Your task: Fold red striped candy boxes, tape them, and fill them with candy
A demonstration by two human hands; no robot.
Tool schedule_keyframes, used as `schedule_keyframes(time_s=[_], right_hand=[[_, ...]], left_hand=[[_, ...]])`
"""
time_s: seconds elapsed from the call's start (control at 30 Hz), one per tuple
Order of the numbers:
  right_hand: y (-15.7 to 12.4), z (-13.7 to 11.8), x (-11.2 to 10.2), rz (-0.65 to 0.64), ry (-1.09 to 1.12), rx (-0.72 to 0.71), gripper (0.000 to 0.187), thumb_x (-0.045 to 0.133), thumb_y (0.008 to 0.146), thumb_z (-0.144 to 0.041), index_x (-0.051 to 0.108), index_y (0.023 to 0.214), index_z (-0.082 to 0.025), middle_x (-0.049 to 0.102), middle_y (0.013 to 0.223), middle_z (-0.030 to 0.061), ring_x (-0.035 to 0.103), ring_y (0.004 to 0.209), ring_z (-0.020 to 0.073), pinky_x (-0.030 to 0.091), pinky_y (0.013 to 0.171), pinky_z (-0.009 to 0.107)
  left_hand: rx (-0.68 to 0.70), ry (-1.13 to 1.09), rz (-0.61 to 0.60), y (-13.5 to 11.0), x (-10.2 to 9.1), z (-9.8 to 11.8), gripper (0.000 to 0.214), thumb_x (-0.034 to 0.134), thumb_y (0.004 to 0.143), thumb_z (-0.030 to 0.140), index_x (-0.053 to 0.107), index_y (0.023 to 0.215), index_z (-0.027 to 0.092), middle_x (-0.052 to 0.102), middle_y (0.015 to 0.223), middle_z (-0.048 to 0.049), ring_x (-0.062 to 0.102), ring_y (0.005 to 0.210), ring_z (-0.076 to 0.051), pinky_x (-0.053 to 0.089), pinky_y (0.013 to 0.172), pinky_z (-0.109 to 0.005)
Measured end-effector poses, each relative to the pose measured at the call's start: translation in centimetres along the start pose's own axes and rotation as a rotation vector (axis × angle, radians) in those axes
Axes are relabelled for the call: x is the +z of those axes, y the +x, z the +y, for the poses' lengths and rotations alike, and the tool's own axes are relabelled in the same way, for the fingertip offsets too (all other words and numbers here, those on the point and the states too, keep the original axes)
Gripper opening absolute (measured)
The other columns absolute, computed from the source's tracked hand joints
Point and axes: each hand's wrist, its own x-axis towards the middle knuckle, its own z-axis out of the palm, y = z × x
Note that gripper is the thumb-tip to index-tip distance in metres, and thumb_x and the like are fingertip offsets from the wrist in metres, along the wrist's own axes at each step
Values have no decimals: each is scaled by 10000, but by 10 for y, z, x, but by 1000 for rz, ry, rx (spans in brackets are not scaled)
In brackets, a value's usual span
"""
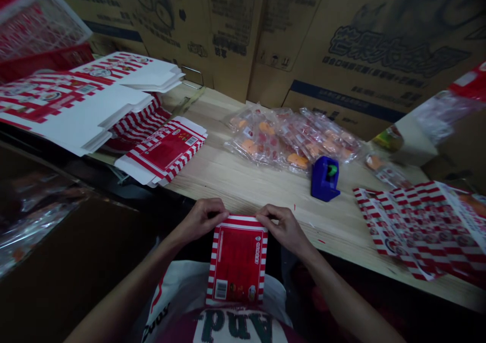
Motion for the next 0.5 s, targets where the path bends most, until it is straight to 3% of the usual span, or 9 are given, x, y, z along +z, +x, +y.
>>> schedule_keyframes(time_s=[0.17, 0.27, 0.33, 0.43, 0.5], right_hand=[[-21, 17, 22, 220, -36, -162, 67, 620, 854, -240, 679, 869, -212, 720, 928, 63, 670, 860, 203, 509, 791, 321], [-35, 22, 41, 375, -21, -109, 91, 583, 875, -224, 672, 891, -223, 717, 971, 74, 668, 923, 213, 514, 849, 355], [-42, 22, 48, 412, 14, -58, 98, 582, 875, -236, 667, 921, -225, 711, 1004, 76, 663, 961, 213, 514, 876, 363], [-42, 27, 38, 362, 55, -26, 202, 621, 844, -274, 656, 1037, -226, 683, 1121, 80, 638, 1046, 217, 512, 907, 361], [-35, 39, 12, 447, 50, -7, 273, 633, 826, -312, 640, 1081, -216, 659, 1159, 86, 628, 1045, 210, 521, 878, 348]], left_hand=[[-3, -80, 94, -10, 17, -9, 190, 605, 870, 312, 707, 843, 154, 689, 820, -74, 623, 766, -169, 459, 713, -272], [-41, -218, 192, -13, 35, -17, 185, 619, 855, 313, 725, 888, 165, 654, 795, -59, 598, 748, -164, 450, 692, -270], [-83, -355, 253, -13, 46, -21, 163, 659, 822, 313, 724, 875, 173, 623, 794, -42, 578, 748, -158, 443, 685, -262], [-178, -458, 328, -13, 56, -23, 133, 703, 782, 305, 691, 771, 173, 617, 810, -28, 569, 764, -156, 435, 706, -256], [-216, -458, 346, -13, 57, -26, 151, 715, 769, 307, 668, 723, 171, 617, 800, -20, 565, 761, -154, 428, 709, -249]])
